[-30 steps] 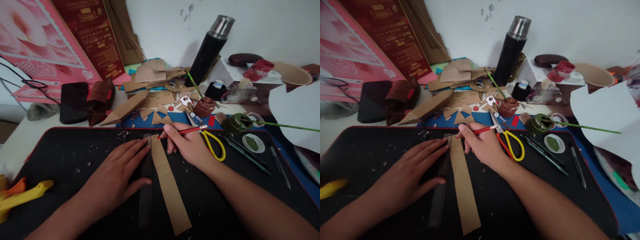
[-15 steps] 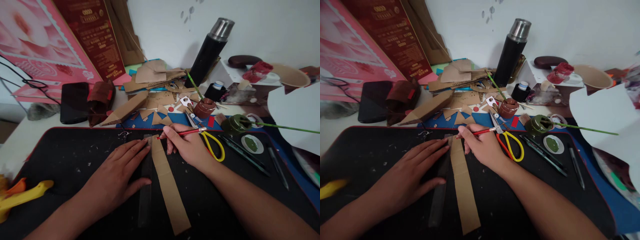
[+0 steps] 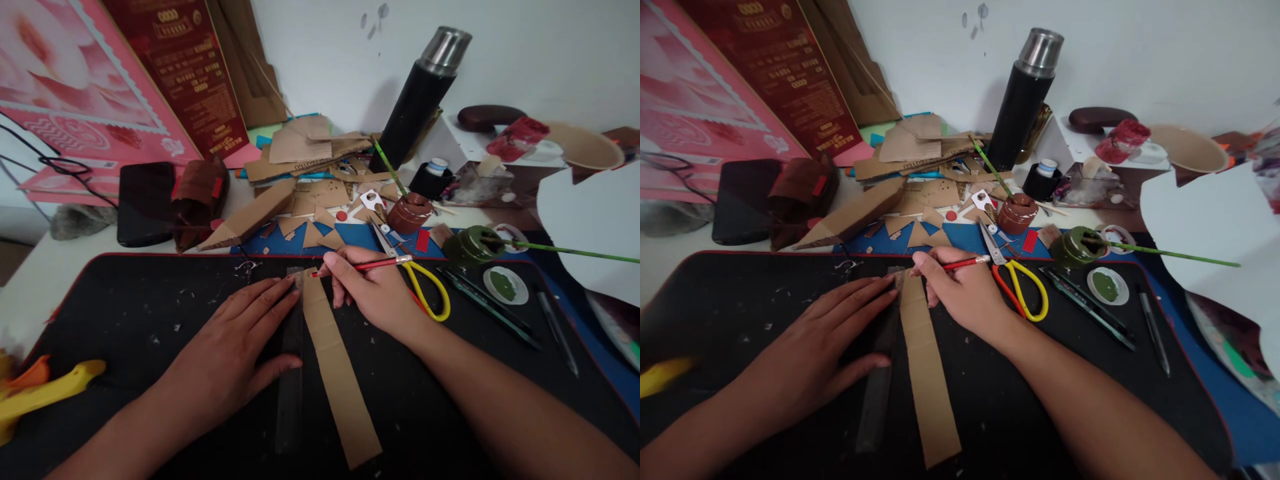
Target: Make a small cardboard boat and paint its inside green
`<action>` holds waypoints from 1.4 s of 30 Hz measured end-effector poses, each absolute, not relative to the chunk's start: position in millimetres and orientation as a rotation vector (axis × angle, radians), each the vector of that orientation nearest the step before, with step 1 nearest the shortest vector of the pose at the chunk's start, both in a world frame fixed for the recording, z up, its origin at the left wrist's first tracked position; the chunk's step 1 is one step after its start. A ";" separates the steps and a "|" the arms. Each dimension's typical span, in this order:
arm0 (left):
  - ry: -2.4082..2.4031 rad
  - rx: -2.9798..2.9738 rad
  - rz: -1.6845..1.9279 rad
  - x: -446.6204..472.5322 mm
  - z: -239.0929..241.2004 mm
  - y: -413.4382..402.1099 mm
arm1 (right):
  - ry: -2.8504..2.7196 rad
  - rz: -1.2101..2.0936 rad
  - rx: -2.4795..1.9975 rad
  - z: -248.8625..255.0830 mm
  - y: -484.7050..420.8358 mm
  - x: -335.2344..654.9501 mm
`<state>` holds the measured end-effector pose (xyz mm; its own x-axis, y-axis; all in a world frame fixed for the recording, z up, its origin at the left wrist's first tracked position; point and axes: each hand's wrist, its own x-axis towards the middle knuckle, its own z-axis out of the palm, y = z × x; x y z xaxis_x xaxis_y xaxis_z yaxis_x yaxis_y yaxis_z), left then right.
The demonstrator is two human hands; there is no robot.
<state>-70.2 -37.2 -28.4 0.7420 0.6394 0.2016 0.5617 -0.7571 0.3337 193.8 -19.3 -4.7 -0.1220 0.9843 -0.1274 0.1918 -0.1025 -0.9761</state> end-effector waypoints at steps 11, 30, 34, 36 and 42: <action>0.934 2.723 0.413 -70.3 -26.3 -36.0 | -1.372 1.312 -1.343 -6.2 -19.4 193.2; 0.930 2.676 0.414 -73.7 -27.7 -34.9 | -1.433 1.288 -1.364 -2.3 -21.3 193.0; 0.928 2.690 0.411 -74.1 -28.0 -34.7 | -1.438 1.271 -1.351 -2.1 -21.0 193.2; 0.928 2.685 0.416 -74.4 -28.5 -34.8 | -1.435 1.275 -1.342 -3.5 -21.0 193.3; 0.926 2.677 0.435 -73.9 -29.9 -34.7 | -1.421 1.282 -1.317 -8.1 -20.5 193.5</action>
<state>-73.9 -34.7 -29.9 0.7501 0.6334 0.1900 0.5510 -0.7575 0.3503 193.5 -20.5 -8.1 -0.1422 0.9866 -0.0802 0.1812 -0.0537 -0.9820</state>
